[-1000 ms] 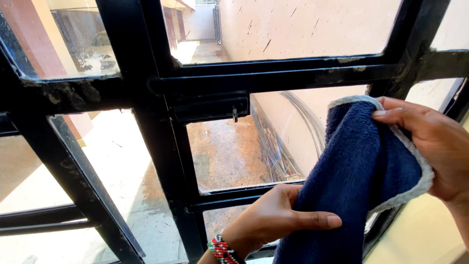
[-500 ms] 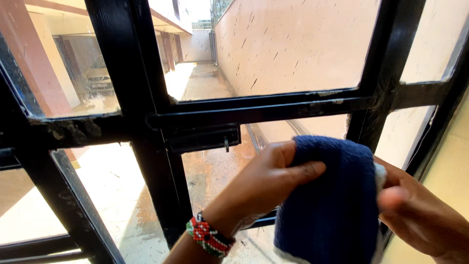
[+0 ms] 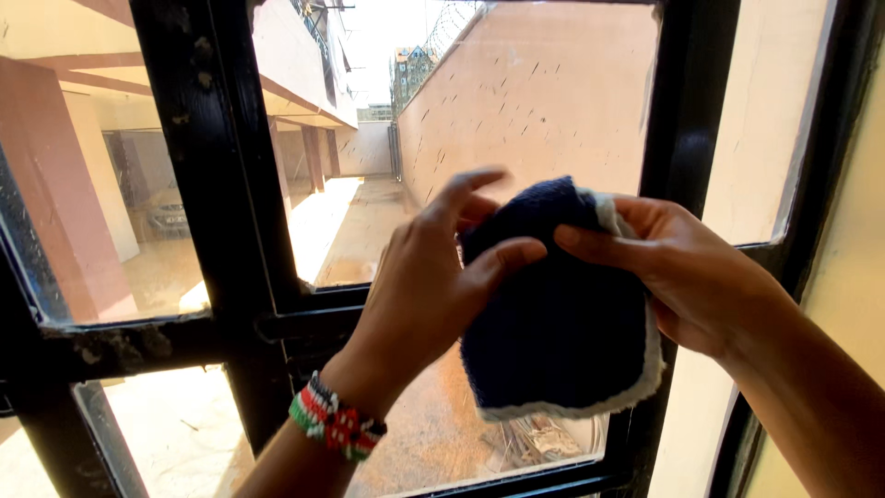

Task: The person rinses a cloth in a bucket of soapy water, wrings it out, and wipes several glass panes of a black-framed window.

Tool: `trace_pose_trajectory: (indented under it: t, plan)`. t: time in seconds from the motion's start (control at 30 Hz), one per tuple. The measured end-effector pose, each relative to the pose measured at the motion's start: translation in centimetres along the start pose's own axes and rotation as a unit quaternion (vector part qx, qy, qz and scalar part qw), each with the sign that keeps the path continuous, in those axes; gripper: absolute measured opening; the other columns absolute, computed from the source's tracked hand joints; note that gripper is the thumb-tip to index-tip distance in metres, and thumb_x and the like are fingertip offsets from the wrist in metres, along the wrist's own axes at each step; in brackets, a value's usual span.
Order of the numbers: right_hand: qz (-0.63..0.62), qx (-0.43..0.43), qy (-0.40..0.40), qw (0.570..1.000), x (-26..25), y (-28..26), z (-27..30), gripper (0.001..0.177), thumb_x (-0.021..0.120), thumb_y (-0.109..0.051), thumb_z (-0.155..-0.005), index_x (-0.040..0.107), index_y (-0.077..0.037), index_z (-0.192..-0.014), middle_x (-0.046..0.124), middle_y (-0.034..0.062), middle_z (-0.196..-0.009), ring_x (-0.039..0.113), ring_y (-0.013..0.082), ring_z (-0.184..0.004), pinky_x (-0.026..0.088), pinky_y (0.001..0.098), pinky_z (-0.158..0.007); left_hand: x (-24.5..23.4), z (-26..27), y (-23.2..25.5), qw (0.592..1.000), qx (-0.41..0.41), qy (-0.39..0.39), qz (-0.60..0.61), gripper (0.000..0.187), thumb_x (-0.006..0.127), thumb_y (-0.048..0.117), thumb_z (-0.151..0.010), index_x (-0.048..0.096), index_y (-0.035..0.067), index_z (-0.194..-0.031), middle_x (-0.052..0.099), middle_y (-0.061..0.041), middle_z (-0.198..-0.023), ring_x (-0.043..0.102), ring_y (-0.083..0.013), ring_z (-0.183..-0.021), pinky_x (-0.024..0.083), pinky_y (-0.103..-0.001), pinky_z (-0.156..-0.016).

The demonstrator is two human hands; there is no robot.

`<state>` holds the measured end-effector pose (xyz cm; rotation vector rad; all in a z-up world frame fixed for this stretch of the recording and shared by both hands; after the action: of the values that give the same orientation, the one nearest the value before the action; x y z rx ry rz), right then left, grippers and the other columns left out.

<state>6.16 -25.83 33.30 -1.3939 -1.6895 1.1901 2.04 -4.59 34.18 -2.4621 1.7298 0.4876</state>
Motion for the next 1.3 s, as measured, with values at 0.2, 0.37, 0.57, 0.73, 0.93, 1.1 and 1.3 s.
trace_pose_trajectory:
  t: [0.2, 0.37, 0.57, 0.73, 0.93, 1.1, 1.3]
  plan:
    - [0.090, -0.131, 0.045, 0.986, -0.5, -4.9, -1.7, 0.068, 0.087, -0.028, -0.078, 0.057, -0.004, -0.134, 0.078, 0.0236, -0.103, 0.083, 0.0333, -0.081, 0.067, 0.0451, -0.063, -0.6, -5.7, -0.9, 0.992, -0.096, -0.047, -0.068, 0.054, 0.075, 0.038, -0.088, 0.066, 0.011, -0.134, 0.078, -0.009, -0.095, 0.079, -0.0174, -0.066, 0.064, -0.036, -0.061]
    - [0.379, -0.299, 0.243, 0.841, 0.1, -8.3, -1.6, 0.056, 0.085, -0.030, -0.079, 0.061, -0.005, -0.123, 0.074, 0.0161, -0.108, 0.076, 0.0247, -0.088, 0.065, 0.0352, -0.070, -0.7, -9.6, 0.1, 0.961, -0.032, -0.045, -0.270, 0.028, 0.076, 0.039, -0.087, 0.081, 0.013, -0.097, 0.079, -0.006, -0.086, 0.074, -0.0179, -0.064, 0.057, -0.035, -0.061]
    - [0.571, -0.469, 0.284, 0.611, 3.3, -4.7, -2.2, 0.045, 0.071, -0.031, -0.101, 0.052, -0.008, -0.136, 0.054, 0.0179, -0.138, 0.052, 0.0319, -0.130, 0.043, 0.0509, -0.106, 0.4, -11.5, 0.0, 0.860, 0.197, 0.066, -0.467, 0.019, 0.080, 0.030, -0.087, 0.075, 0.013, -0.085, 0.071, -0.004, -0.088, 0.070, -0.0225, -0.087, 0.054, -0.039, -0.074]
    - [0.623, -0.474, 0.190, 0.593, 4.5, -0.6, -3.9, 0.083, 0.035, -0.058, -0.102, 0.021, -0.004, -0.163, 0.011, 0.0217, -0.171, 0.007, 0.0375, -0.159, 0.004, 0.0604, -0.127, -2.2, -12.0, -1.4, 0.829, 0.323, 0.105, -0.444, 0.038, 0.084, 0.033, -0.087, 0.070, 0.007, -0.111, 0.059, -0.014, -0.123, 0.060, -0.0246, -0.107, 0.046, -0.042, -0.084]
    - [0.625, -0.454, 0.266, 0.577, 4.4, -1.2, -5.1, 0.088, 0.012, -0.070, -0.100, 0.024, -0.013, -0.166, 0.008, 0.0195, -0.172, -0.003, 0.0355, -0.159, -0.005, 0.0583, -0.127, -11.2, -8.7, -1.2, 0.801, 0.261, 0.080, -0.533, 0.050, 0.068, 0.041, -0.111, 0.052, 0.012, -0.148, 0.044, -0.015, -0.149, 0.043, -0.0293, -0.137, 0.035, -0.051, -0.111]
    - [0.596, -0.485, 0.260, 0.585, 7.0, -2.3, -5.5, 0.087, 0.012, -0.070, -0.102, 0.026, -0.011, -0.165, 0.009, 0.0206, -0.172, -0.002, 0.0363, -0.159, -0.003, 0.0578, -0.128, -11.9, -3.8, -3.1, 0.792, 0.104, 0.020, -0.601, 0.081, 0.021, 0.065, -0.105, 0.020, 0.011, -0.166, 0.010, -0.012, -0.172, 0.007, -0.0260, -0.159, 0.002, -0.049, -0.130]
    - [0.646, -0.520, 0.159, 0.536, 8.5, -2.3, -6.2, 0.086, 0.012, -0.074, -0.094, 0.028, -0.024, -0.162, 0.013, 0.0086, -0.173, 0.002, 0.0292, -0.160, -0.002, 0.0557, -0.129, -10.5, -0.9, -4.6, 0.825, 0.072, 0.052, -0.559, 0.079, 0.009, 0.063, -0.104, 0.017, 0.015, -0.167, 0.008, -0.013, -0.174, 0.004, -0.0245, -0.162, 0.000, -0.047, -0.132]
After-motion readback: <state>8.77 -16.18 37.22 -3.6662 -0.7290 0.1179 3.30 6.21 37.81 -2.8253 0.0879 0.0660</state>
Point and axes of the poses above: each hand's wrist, its own z-axis away from the middle knuckle, its own x-axis out of the palm, y = z × x, the point moved 3 cm from there along -z, towards the middle knuckle
